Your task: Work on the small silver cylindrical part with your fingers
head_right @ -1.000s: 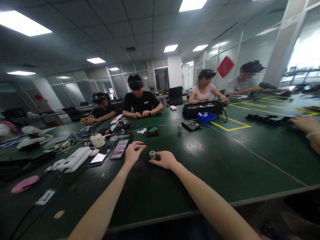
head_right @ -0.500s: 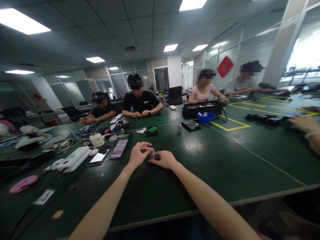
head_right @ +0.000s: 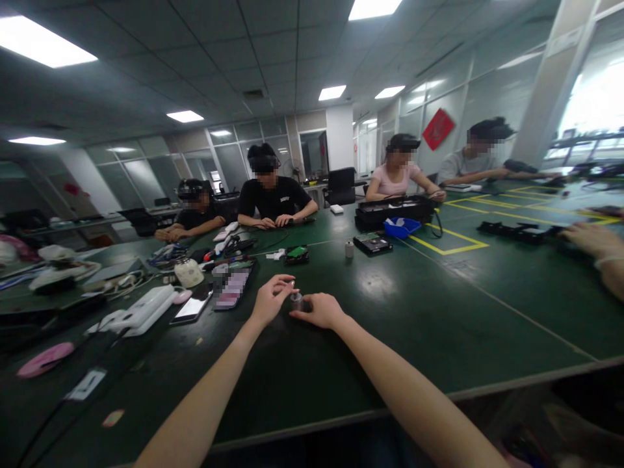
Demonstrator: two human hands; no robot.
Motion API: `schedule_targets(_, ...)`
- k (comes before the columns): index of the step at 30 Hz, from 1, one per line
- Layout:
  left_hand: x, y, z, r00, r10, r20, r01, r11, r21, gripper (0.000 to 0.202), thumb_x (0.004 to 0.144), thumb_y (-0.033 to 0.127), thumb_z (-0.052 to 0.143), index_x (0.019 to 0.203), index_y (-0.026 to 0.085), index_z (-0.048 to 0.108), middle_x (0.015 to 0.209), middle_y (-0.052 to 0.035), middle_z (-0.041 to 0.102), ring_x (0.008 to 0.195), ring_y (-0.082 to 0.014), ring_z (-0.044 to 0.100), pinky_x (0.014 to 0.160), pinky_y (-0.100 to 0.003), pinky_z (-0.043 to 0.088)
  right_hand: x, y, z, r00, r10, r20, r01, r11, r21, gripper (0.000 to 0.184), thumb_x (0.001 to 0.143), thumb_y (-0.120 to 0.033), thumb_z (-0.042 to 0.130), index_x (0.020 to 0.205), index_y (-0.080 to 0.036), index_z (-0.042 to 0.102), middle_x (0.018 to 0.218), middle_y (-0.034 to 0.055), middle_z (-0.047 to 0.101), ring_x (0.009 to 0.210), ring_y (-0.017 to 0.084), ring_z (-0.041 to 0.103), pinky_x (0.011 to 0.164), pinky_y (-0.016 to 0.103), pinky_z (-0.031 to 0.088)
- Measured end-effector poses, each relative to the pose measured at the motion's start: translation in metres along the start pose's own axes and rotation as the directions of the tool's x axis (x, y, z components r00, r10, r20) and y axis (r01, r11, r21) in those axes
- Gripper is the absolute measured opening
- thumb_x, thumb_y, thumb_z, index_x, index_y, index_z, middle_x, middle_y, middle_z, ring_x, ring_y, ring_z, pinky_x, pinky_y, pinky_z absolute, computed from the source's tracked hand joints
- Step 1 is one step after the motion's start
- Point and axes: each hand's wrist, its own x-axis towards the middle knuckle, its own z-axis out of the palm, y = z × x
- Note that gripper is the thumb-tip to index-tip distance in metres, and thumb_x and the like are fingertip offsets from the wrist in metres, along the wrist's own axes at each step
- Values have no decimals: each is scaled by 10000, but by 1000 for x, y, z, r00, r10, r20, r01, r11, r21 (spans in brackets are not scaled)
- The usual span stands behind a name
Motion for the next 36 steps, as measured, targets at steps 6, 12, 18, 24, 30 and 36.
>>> schedule_targets(6,-1,3,-2,999,-18,-37,17,1000,-3,173,842,351,586,922,209,643,674,-20,734,751,-207,720,748,-289,492,-1,-1,-2,1000,0,8,0,1000,-5,523,791,-702,459,836,-220,656,696,29,677,625,178,620,487,241,259)
schedule_targets(12,-2,8,-4,998,-9,-54,7,999,-40,162,832,342,591,892,199,637,628,4,698,695,-194,718,722,-273,481,0,0,1,1000,7,8,-7,1000,-4,519,792,-702,459,824,-220,650,689,25,674,630,174,621,489,237,255)
schedule_targets(18,-3,16,-4,996,36,-84,-25,991,131,113,839,311,584,884,222,636,653,11,724,818,-214,694,837,-342,450,0,1,0,1000,4,7,-4,1000,7,517,792,-699,466,828,-219,656,682,25,672,623,174,619,499,240,273)
schedule_targets(24,-5,22,-4,995,73,-75,-55,974,218,97,837,284,596,903,231,643,687,9,738,878,-218,662,907,-386,403,-1,0,-1,1000,-4,7,4,1000,11,503,800,-683,472,829,-219,662,665,22,669,604,165,608,499,232,278)
schedule_targets(30,-4,18,-2,997,80,2,-79,984,161,186,871,289,551,1023,241,648,844,-15,757,972,-210,647,913,-378,409,0,2,3,1000,-19,-21,19,1000,0,500,801,-682,466,801,-223,665,651,19,660,578,160,585,493,235,259)
schedule_targets(36,-3,17,-2,998,61,6,-60,976,207,179,890,337,523,953,236,656,802,-9,756,917,-216,647,893,-380,416,0,2,2,1000,-9,-14,9,1000,13,508,799,-688,467,798,-218,661,671,22,666,603,164,597,497,232,266)
